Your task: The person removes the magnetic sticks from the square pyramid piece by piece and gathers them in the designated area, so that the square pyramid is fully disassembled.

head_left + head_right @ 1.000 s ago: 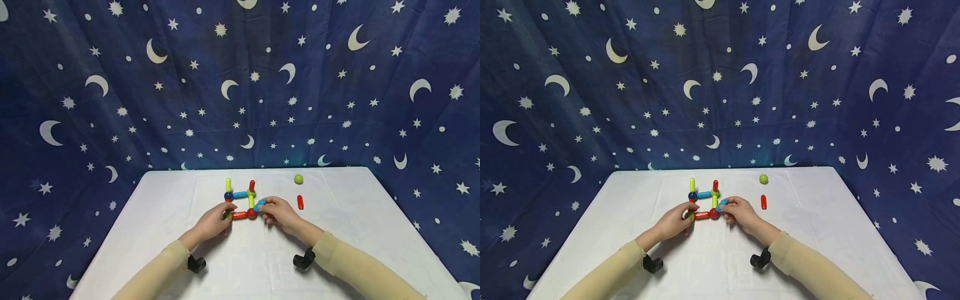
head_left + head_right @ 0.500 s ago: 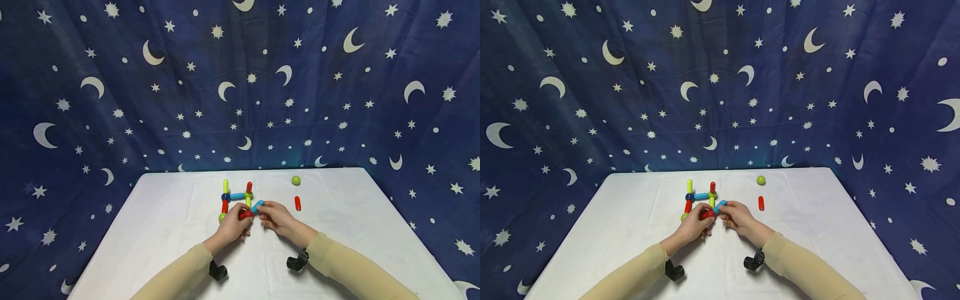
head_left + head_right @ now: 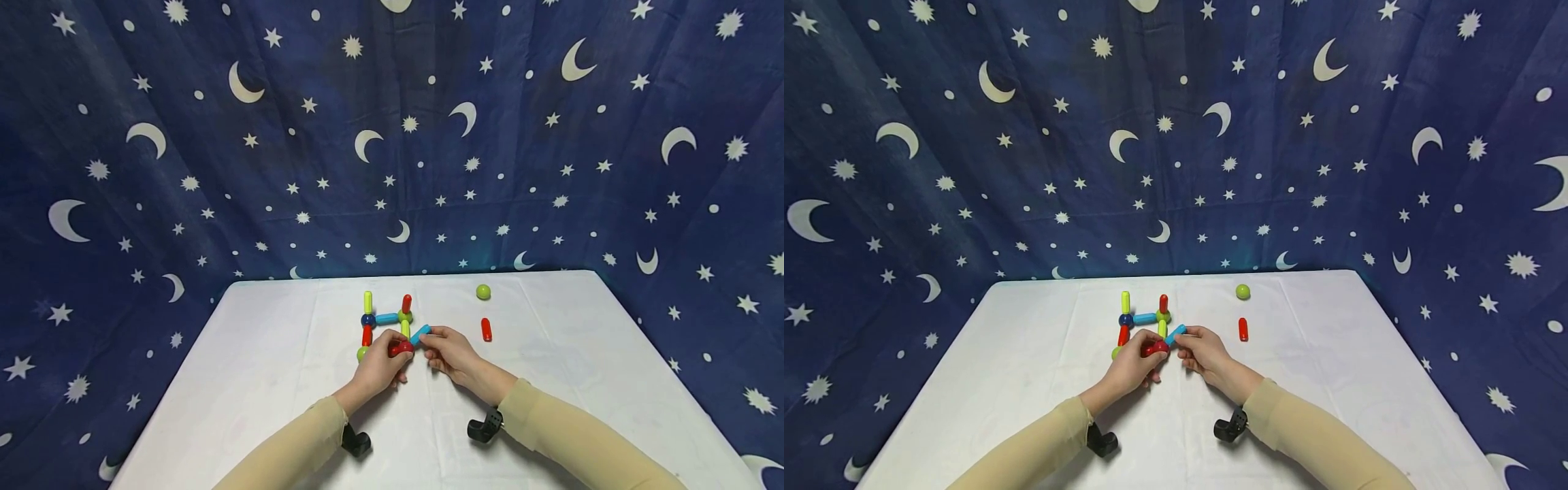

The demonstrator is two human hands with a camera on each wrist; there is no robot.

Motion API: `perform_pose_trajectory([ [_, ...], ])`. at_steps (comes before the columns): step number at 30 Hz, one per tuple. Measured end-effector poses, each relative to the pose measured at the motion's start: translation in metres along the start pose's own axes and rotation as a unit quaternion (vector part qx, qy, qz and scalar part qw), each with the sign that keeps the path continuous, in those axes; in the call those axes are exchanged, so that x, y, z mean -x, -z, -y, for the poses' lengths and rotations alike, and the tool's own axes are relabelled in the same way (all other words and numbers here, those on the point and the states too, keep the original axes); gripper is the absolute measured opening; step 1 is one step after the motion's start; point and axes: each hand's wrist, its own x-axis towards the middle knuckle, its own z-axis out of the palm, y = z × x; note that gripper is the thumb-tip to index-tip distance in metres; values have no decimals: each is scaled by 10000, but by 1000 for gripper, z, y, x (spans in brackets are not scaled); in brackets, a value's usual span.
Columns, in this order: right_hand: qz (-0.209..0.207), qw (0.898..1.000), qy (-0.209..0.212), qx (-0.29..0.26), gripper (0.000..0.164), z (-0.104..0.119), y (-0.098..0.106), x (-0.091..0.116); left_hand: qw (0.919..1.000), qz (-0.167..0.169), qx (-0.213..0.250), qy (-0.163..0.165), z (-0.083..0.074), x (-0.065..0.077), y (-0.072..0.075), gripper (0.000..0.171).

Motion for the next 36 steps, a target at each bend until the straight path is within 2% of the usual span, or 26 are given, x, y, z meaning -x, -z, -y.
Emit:
perform_pose_trajectory([
  [8, -9, 10000, 25, -11, 38, 1, 1, 1, 9999, 13, -5, -112, 1, -1, 0, 30],
  [15, 13, 10000, 7, -23, 35, 5, 2, 5, 9999, 92, -53, -46, -1, -4, 0, 28],
  [21, 225, 9996, 93, 133, 37, 9, 14, 7, 9999, 108, -56, -66, -1, -4, 0, 28],
  [25, 272, 9980, 339, 463, 44, 22, 35, 8, 9999, 117, -49, 36, -2, -3, 0, 29],
  [30, 166, 9946, 618, 815, 56, 46, 81, 11, 9998, 149, -66, 127, -1, -3, 1, 30],
  [33, -69, 9920, 559, 1130, 61, 56, 112, 11, 9997, 153, -110, 178, 1, -3, 1, 31],
  [36, -333, 9843, 398, 1689, 63, 61, 138, 11, 9997, 148, -123, 179, 3, -3, 2, 32],
])
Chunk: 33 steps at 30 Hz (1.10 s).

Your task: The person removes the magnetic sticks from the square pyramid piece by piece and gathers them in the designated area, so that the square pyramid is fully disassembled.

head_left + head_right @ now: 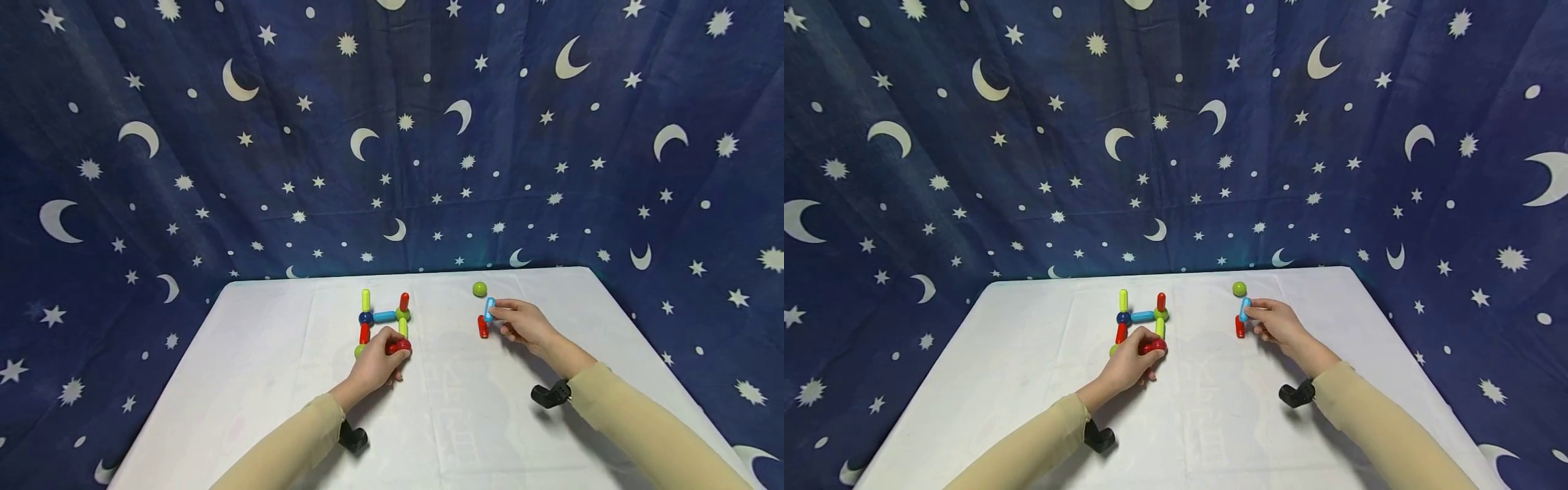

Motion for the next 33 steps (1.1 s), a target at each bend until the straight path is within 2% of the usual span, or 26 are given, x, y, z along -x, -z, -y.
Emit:
perform_pose_trajectory([
  [3, -153, 9974, -233, 663, 60, -8, 15, -2, 10000, 10, -1, 23, 2, 1, 1, 32],
  [6, -148, 9929, -322, 1137, 58, -17, 22, -3, 10000, 32, 36, 22, 2, 1, 1, 31],
  [10, -210, 9896, -234, 1401, 54, -25, 22, -6, 10000, 36, 63, -3, 2, 1, 0, 31],
  [14, -266, 9883, -96, 1501, 51, -26, 18, -8, 10000, 12, 36, -14, 2, 2, -1, 31],
  [21, -339, 9895, -187, 1395, 45, -26, 16, -8, 10000, 9, 34, 13, 0, 2, -1, 31],
  [33, -502, 9881, -101, 1449, 42, -26, 13, -6, 10000, 15, 40, 1, -1, 0, 0, 31],
])
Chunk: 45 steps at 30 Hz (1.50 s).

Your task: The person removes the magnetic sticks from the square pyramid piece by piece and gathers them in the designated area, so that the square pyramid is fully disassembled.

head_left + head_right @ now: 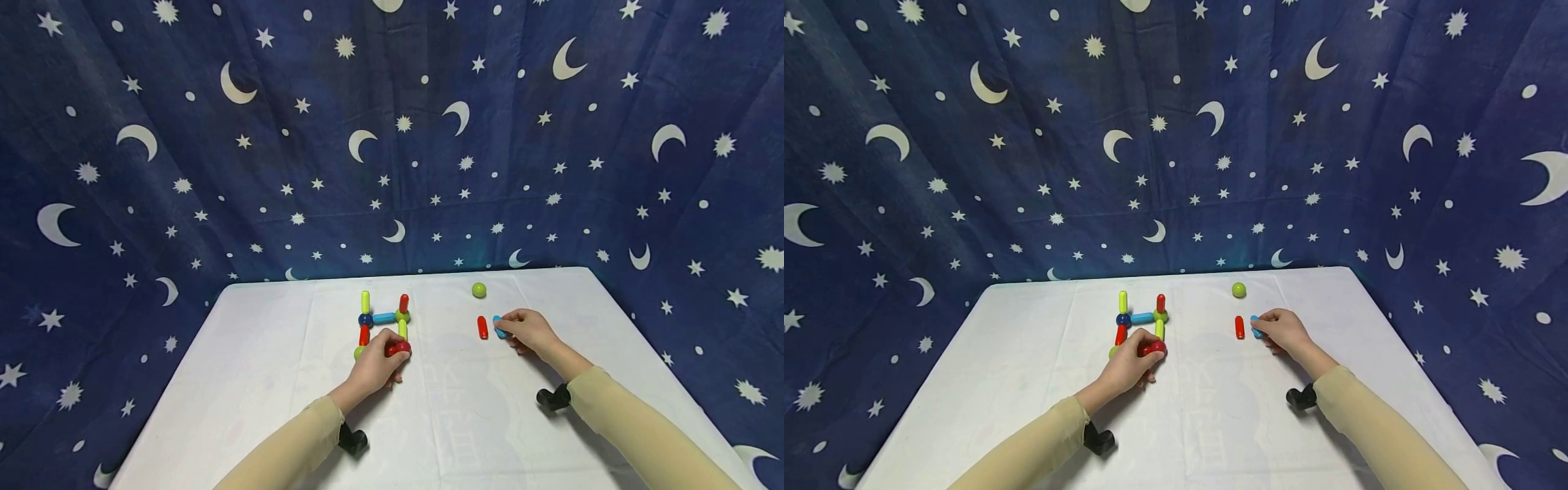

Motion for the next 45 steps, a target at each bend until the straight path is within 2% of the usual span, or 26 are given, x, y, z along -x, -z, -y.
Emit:
perform_pose_trajectory([
  [11, -92, 10000, 18, 19, 36, -1, -1, 0, 10000, -34, -59, 33, 0, -1, -1, 31],
  [19, -137, 9999, -81, 25, 40, -2, 0, -2, 9999, -26, -89, 44, 0, 1, 0, 31],
  [23, -447, 9989, -28, 152, 42, 1, 4, -2, 9999, 30, -92, 28, 1, 1, 1, 31],
  [26, -823, 9962, 224, 149, 41, 9, 3, -1, 9998, 139, -121, -31, 2, 3, 3, 29],
  [28, -922, 9946, 479, 59, 40, 16, -1, 1, 9995, 250, -161, -89, 3, 5, 4, 28],
  [31, -707, 9928, 959, -118, 38, 29, -15, 5, 9985, 443, -275, -184, 4, 8, 6, 26],
  [36, 93, 9845, 1754, 24, 38, 50, -53, 11, 9961, 741, -442, -161, 5, 13, 11, 28],
  [41, 708, 9756, 2070, 152, 41, 65, -89, 17, 9949, 903, -451, -85, 4, 16, 17, 30],
  [45, 801, 9727, 2176, 123, 33, 73, -106, 20, 9933, 1036, -504, -132, 3, 19, 24, 22],
])
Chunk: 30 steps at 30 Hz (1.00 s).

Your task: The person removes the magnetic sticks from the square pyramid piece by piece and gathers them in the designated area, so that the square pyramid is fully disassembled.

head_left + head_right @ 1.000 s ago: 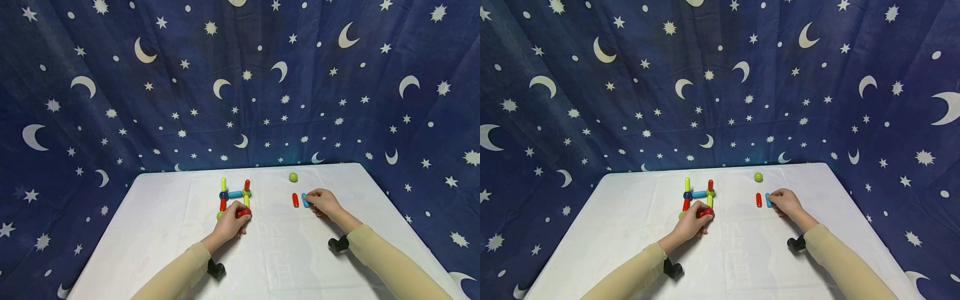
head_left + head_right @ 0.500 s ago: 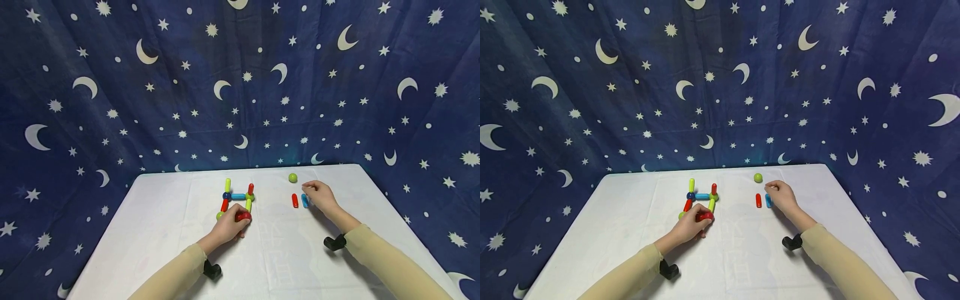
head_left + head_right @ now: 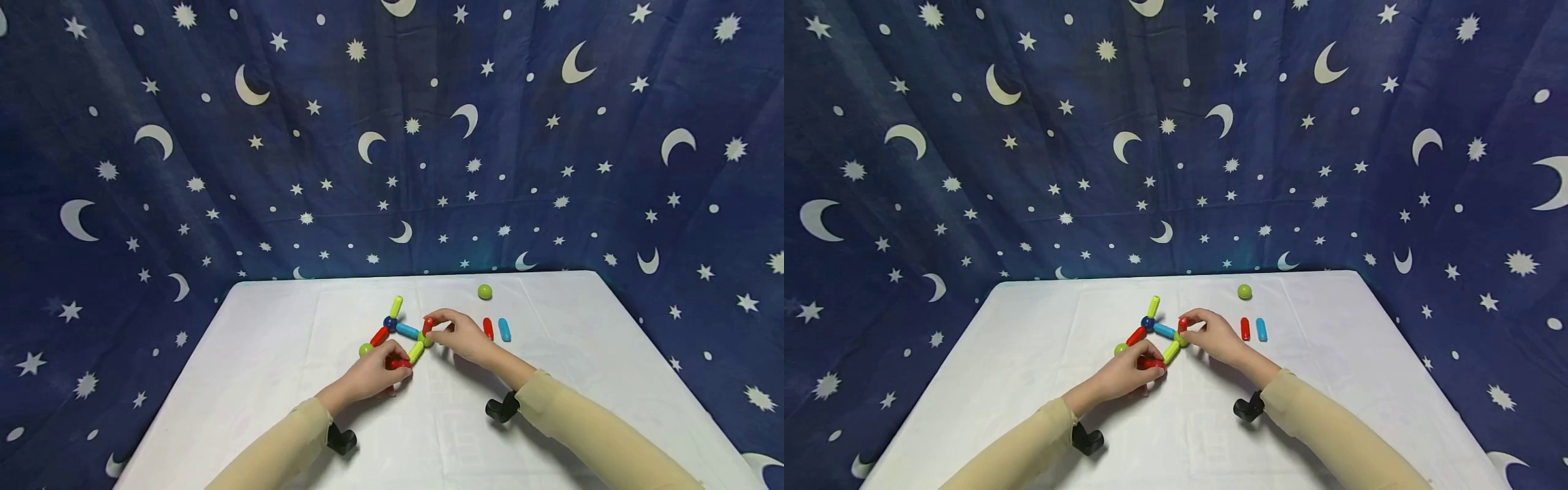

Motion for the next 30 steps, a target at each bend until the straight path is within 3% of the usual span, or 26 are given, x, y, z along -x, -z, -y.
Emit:
perform_pose_trajectory([
  [4, -38, 9999, -96, -70, 21, 2, -6, 1, 9999, 76, -130, -58, 1, 3, 8, 15],
  [11, 202, 9976, -374, -551, 24, 1, -10, 6, 9995, -43, -295, -71, 6, 3, 28, 21],
  [14, 340, 9942, -592, -828, 28, -1, -11, 6, 9981, -286, -547, -53, 7, -1, 32, 27],
  [18, 347, 9854, -886, -1415, 31, -7, -16, 5, 9919, -845, -950, -58, 4, -8, 30, 33],
  [20, 286, 9777, -1022, -1813, 32, -10, -19, 4, 9903, -1004, -957, -34, 1, -11, 24, 37],
  [23, 109, 9621, -1342, -2374, 33, -11, -22, 2, 9926, -956, -754, 10, -5, -15, 12, 41],
  [26, -93, 9406, -1792, -2882, 39, -11, -24, 1, 9937, -894, -680, -4, -10, -19, 1, 44],
  [30, -285, 9133, -2239, -3390, 45, -12, -27, -2, 9915, -1100, -697, -73, -13, -25, -10, 43],
])
